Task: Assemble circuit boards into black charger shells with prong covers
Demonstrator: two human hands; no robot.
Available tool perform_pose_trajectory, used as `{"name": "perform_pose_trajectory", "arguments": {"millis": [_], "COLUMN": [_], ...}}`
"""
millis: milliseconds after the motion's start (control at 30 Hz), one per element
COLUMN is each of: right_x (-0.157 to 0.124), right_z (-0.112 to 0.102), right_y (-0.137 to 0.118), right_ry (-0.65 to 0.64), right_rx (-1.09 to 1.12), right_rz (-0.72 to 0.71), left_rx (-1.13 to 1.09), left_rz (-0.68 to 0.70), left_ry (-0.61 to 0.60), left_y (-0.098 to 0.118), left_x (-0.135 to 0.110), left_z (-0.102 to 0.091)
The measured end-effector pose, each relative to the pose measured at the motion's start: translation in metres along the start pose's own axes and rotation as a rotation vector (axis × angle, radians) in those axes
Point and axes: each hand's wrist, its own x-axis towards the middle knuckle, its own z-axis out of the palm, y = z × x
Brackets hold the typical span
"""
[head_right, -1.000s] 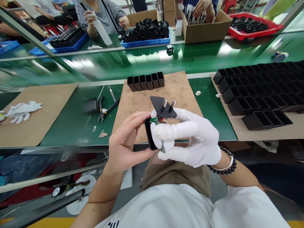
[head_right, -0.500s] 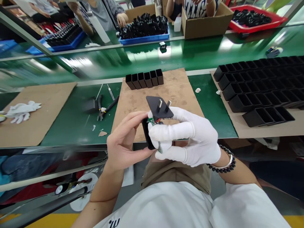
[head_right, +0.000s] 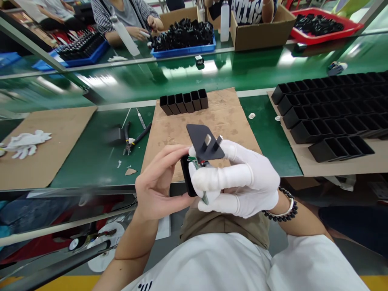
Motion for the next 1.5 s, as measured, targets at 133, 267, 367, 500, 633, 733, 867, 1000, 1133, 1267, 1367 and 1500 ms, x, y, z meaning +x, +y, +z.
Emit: {"name": "perform_pose_trajectory", "arguments": {"millis": [133, 267, 367, 500, 633, 733, 867, 1000, 1133, 1267, 1367, 1500], "right_x": [0.005, 0.005, 0.002, 0.002, 0.005, 0.006, 0.005, 0.003, 0.004, 0.006, 0.005, 0.005], "right_z": [0.008, 0.008, 0.006, 0.009, 0.010, 0.009, 0.009, 0.009, 0.009, 0.010, 0.011, 0.011], "right_y": [0.003, 0.006, 0.008, 0.009, 0.011, 0.010, 0.009, 0.009, 0.010, 0.011, 0.009, 0.004], "right_ry": [0.022, 0.032, 0.014, 0.034, 0.029, 0.015, 0.000, 0.003, 0.010, -0.007, -0.013, -0.050], "right_rx": [0.011, 0.010, 0.040, 0.016, -0.008, -0.012, 0.003, 0.009, 0.021, -0.014, -0.024, -0.049], "right_rz": [-0.095, -0.116, -0.104, -0.110, -0.152, -0.155, -0.118, -0.106, -0.125, -0.152, -0.117, -0.065], "left_rx": [-0.001, -0.009, -0.024, -0.005, 0.019, 0.022, 0.024, 0.009, 0.015, 0.038, 0.046, 0.051], "left_rz": [-0.033, -0.048, -0.031, -0.027, -0.028, -0.022, -0.024, -0.026, -0.012, 0.006, 0.002, 0.007], "left_ry": [0.013, 0.013, 0.015, 0.028, 0.033, 0.032, 0.028, 0.027, 0.032, 0.044, 0.051, 0.054], "left_y": [-0.001, -0.003, -0.006, -0.008, -0.008, -0.008, -0.008, -0.007, -0.007, -0.008, -0.010, -0.013], "left_x": [-0.001, -0.003, -0.004, -0.004, -0.004, -0.004, -0.004, -0.005, -0.005, -0.005, -0.006, -0.009], "left_z": [0.000, 0.000, 0.001, 0.002, 0.001, 0.000, -0.001, -0.001, -0.001, 0.000, 0.001, 0.000]}}
